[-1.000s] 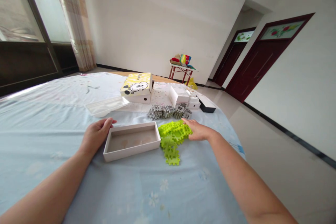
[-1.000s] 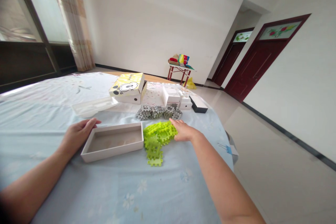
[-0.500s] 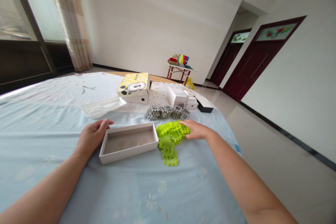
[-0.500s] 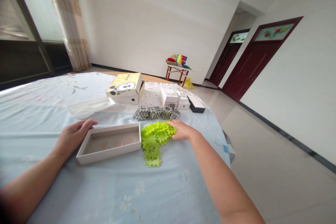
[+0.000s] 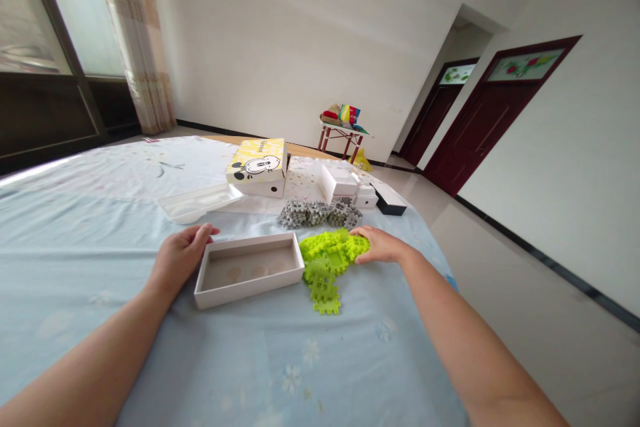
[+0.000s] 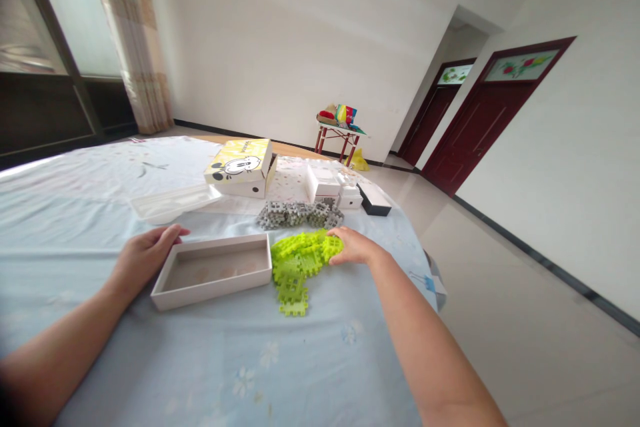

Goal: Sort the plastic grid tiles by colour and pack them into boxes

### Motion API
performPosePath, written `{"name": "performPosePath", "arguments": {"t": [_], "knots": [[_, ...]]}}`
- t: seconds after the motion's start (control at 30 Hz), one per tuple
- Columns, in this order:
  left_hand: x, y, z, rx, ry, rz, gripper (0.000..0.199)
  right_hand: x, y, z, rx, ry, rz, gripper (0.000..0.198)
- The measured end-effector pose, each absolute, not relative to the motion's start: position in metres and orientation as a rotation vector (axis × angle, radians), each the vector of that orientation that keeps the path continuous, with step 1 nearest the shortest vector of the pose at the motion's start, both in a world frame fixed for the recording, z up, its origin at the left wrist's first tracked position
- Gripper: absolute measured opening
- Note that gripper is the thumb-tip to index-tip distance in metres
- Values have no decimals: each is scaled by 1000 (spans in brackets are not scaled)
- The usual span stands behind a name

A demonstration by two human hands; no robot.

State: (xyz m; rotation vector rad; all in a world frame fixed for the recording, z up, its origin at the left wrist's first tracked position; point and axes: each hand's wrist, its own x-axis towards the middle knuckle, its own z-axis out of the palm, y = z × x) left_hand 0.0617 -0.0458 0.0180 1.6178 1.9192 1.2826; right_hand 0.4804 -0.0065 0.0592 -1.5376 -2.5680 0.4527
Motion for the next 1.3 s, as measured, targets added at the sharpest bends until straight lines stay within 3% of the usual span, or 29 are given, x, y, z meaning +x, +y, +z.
{"name": "performPosePath", "arguments": {"t": [0.23, 0.43, 0.63, 0.87, 0.97, 1.13, 1.3], "knots": [[58, -40, 15, 1577, 1938, 1243, 44, 481, -14, 92, -1586, -2439, 296, 66], [59, -38, 11, 1607, 1924, 1305, 43, 377, -36, 123, -1216, -2490, 334, 66], [60, -40, 9, 1570, 1880, 1324, 45, 268, -40, 100, -1055, -2732, 441, 69], [61, -40, 8, 1597, 1842, 1351, 47, 243, -29, 74, -1076, -2861, 736, 73], [61, -39, 8, 1618, 1831, 1344, 48, 248, -27, 72, -1079, -2812, 826, 65], [61, -40, 8, 1613, 1833, 1317, 48, 251, -32, 65, -1150, -2712, 717, 36], [61, -40, 8, 1633, 1839, 1334, 47, 241, -43, 57, -970, -2713, 759, 33]]}}
